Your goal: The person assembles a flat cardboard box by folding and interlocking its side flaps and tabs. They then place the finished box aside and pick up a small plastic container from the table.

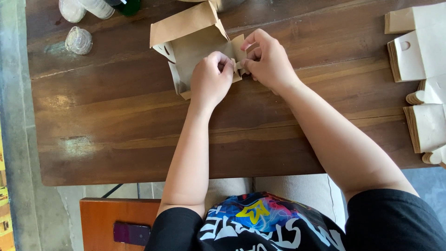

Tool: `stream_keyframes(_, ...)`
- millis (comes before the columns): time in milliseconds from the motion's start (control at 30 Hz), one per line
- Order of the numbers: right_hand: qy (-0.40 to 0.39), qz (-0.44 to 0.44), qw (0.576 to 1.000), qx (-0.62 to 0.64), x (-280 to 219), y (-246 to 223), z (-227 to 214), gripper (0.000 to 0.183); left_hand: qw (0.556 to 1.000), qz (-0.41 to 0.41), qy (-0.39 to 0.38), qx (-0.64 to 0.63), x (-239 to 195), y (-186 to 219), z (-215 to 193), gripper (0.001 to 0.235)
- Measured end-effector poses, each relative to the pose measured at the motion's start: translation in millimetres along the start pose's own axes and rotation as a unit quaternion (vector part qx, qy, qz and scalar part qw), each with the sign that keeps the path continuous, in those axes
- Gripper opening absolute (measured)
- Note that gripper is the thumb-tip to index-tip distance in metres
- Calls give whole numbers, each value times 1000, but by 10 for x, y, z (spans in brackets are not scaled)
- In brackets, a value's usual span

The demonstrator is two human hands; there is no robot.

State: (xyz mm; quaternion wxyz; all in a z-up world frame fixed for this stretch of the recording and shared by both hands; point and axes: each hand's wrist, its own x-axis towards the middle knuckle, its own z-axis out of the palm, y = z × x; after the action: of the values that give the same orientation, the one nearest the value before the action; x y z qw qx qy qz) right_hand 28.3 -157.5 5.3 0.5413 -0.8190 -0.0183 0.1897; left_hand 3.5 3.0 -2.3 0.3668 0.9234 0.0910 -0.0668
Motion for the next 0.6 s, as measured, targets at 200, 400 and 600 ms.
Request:
stream_keyframes(200, -16, -30, 994, 108, 105, 199, 25, 24, 1000, -8, -10, -1, -30, 53, -34, 22)
stream_keyframes(400, 15, -76, 996, 42, 3, 86, 48, 25, 1000, 3, -2, 6, -16, 17, -8, 20)
stream_keyframes(600, 30, -71, 994, 75, -50, 50, 20, 25, 1000, 3, -2, 1, -19, 25, -16, 16)
